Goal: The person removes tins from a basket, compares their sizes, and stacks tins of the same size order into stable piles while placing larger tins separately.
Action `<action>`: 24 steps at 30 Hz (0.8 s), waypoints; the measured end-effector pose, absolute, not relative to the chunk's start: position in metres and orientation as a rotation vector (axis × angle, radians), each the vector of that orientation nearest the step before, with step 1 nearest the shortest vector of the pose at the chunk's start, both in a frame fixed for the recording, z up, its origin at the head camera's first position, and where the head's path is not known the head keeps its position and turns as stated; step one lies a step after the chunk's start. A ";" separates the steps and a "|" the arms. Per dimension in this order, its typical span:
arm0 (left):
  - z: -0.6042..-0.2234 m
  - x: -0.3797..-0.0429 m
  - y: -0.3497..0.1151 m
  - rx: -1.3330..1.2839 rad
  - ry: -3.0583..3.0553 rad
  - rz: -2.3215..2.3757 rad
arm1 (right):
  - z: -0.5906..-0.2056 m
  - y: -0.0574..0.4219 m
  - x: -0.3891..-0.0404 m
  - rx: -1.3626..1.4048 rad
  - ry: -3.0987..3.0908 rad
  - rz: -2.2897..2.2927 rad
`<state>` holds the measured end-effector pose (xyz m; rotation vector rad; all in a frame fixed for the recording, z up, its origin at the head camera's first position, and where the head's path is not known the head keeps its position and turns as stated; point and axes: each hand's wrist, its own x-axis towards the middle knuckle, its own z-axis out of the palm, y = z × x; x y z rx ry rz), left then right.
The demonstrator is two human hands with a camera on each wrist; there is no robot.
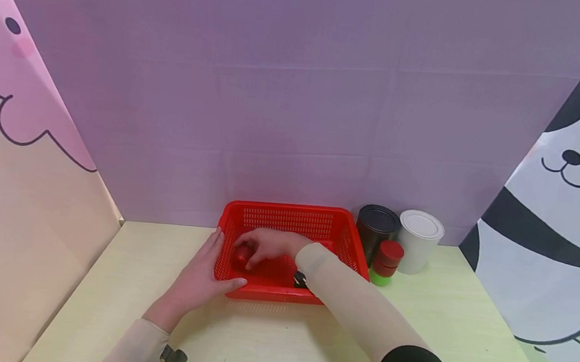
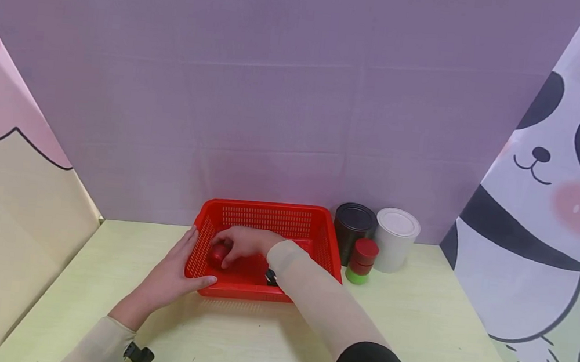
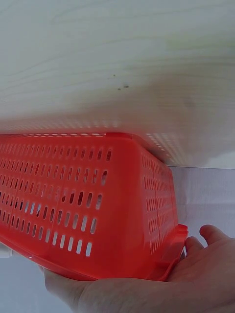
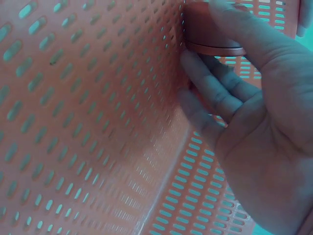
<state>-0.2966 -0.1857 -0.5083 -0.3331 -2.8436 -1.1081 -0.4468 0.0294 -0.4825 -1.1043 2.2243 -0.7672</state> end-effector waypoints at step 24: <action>-0.510 -0.298 -0.186 -0.321 -2.860 -1.068 | -0.478 0.039 -0.447 -1.034 2.252 -0.790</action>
